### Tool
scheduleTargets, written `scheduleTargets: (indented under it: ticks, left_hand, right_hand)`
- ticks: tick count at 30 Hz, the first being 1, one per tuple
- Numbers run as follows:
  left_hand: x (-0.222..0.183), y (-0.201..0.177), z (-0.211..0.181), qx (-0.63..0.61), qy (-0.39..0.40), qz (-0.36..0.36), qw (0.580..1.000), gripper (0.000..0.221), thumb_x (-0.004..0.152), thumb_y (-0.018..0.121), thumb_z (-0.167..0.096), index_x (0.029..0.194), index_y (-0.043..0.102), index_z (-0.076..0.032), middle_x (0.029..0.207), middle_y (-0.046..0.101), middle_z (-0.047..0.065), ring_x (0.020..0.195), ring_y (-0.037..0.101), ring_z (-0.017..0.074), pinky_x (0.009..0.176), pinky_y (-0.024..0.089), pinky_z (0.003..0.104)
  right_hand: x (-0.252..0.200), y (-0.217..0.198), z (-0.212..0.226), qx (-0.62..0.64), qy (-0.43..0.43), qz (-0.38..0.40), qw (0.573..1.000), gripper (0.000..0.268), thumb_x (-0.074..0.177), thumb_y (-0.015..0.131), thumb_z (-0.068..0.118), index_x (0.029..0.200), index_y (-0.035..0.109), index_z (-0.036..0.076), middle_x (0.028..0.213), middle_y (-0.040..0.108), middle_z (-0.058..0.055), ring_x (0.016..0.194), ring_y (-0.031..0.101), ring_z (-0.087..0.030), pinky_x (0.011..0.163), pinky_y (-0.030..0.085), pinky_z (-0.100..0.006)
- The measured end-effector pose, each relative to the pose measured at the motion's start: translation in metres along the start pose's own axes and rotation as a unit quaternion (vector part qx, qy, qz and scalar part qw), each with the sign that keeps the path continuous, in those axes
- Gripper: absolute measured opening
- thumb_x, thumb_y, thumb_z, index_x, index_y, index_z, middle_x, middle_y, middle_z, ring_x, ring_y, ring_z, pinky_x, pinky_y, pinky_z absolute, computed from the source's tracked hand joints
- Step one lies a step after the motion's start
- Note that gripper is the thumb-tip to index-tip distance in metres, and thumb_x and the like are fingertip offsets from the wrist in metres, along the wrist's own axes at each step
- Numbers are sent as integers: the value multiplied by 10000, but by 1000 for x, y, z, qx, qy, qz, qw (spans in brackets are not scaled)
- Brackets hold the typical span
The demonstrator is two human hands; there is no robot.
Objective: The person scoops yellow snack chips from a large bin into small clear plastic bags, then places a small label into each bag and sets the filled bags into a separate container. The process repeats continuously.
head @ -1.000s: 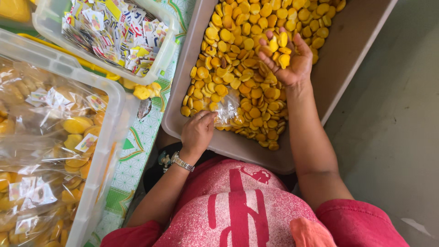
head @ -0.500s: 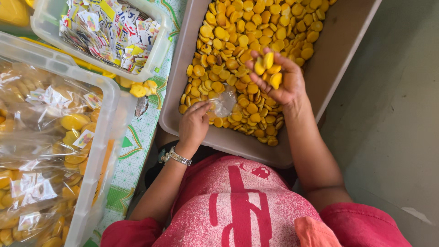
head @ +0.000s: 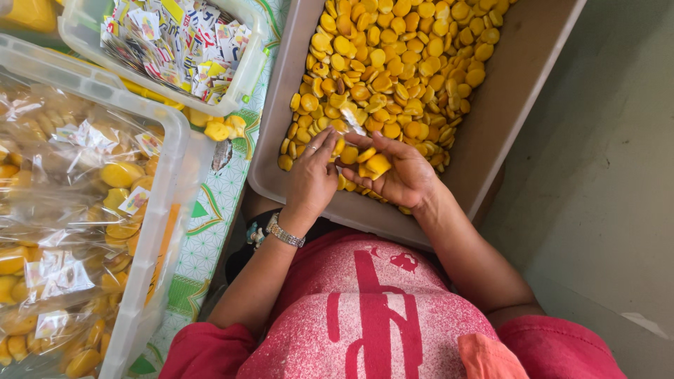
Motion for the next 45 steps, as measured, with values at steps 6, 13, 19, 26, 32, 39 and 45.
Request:
scheduleTargets:
  ticks: [6,13,19,26,32,39,45]
  left_hand:
    - [-5,14,2,1,-15,17,1000,529,801,618,81,1326,621,17,1435,598,140,1282,615,329,1042,527,396]
    - [-11,14,6,-23,-31,41,998,545,799,605,80,1342,617,29,1457,596,131,1259,628,316,1007,538,381]
    - [-26,8,15,-37,-32,7,999,540,836,606,66,1369,622,-17,1464,606,99,1280,638,284,998,555,359]
    - [-34,19,17,2,3,12,1000,623,829,634,29,1440,575,-73,1493,576,60,1220,663,284,973,564,363]
    - [-34,21,22,5,-11,33,999,626,832,628,29,1446,574,-77,1501,574,54,1251,641,270,1004,546,362]
    - [-33,22,22,1,-15,35,999,589,842,626,32,1420,598,-75,1491,585,50,1255,640,265,1012,544,358]
    - [-33,19,18,1,-15,23,1000,572,829,622,39,1390,620,-72,1470,605,47,1237,655,263,996,552,349]
  right_hand:
    - [1,-5,-11,-55,12,20,998,561,1078,476,327,1566,364,74,1444,543,-153,1319,554,-292,1123,476,-413]
    - [4,-46,26,-385,29,-126,914,492,1009,498,312,1433,537,65,1309,689,-93,1049,732,-246,863,595,-361]
    - [62,-119,132,-582,-224,-413,664,402,1018,566,345,1315,672,95,1162,763,-172,935,713,-229,807,573,-386]
    - [116,-104,92,-808,-321,-356,342,458,914,790,430,1248,718,123,1227,577,-282,1130,586,-487,863,465,-631]
    - [137,-159,133,-674,-361,-299,571,333,924,813,289,1161,694,88,1104,652,-159,851,642,-307,701,524,-407]
    - [88,-139,147,-111,-230,-139,957,384,972,648,298,1334,651,171,1133,688,-72,819,641,-183,605,507,-293]
    - [70,-98,133,4,-203,-47,978,408,1036,574,395,1353,603,140,1375,663,-186,1214,684,-353,961,608,-451]
Point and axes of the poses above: each hand's wrist, its own x-axis towards the middle knuckle, its own y-axis out of the palm, z = x × y, the point moved 4 cm from there along x, towards the middle knuckle
